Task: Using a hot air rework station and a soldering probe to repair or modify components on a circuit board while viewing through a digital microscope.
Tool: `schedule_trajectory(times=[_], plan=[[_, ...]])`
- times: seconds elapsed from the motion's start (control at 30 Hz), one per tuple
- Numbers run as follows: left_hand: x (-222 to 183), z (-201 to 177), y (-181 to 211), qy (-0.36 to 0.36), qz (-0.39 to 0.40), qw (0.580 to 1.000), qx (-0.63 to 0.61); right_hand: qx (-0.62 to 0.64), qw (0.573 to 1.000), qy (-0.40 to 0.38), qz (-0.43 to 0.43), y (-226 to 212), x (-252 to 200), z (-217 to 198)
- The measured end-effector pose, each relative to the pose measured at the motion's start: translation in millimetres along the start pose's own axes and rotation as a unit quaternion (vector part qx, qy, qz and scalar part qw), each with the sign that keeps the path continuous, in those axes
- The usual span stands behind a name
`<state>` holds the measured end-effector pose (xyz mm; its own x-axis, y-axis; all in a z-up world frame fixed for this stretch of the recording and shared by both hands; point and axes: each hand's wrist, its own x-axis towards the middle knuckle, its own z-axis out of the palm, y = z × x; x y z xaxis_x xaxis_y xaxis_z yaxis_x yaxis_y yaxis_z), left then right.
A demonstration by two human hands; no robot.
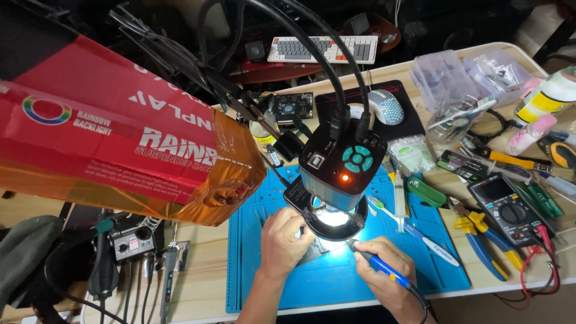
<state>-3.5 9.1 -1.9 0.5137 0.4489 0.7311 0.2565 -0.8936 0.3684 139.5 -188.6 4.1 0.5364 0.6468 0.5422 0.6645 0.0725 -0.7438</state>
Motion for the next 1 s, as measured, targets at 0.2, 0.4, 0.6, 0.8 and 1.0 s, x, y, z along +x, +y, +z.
schedule_trajectory(times=[0.2, 0.4, 0.6, 0.8, 1.0], plan=[[1, -4, -1, 0.001, -0.009, 1.000, 0.003, -0.004, 1.000, 0.016, -0.010, 4, -3, 0], [15, -25, 4, 0.022, -0.006, 1.000, 0.015, 0.013, 0.998, 0.049, -0.034, 3, -4, -3], [13, -57, -17, 0.038, -0.022, 0.997, 0.062, -0.026, 0.997, 0.076, -0.016, 19, -16, -4], [-9, -97, -50, 0.080, -0.066, 0.979, 0.178, -0.033, 0.998, 0.057, -0.006, 21, -27, -10], [-43, -104, -91, 0.033, -0.086, 0.970, 0.225, -0.048, 0.998, 0.047, 0.019, 16, -30, -15]])
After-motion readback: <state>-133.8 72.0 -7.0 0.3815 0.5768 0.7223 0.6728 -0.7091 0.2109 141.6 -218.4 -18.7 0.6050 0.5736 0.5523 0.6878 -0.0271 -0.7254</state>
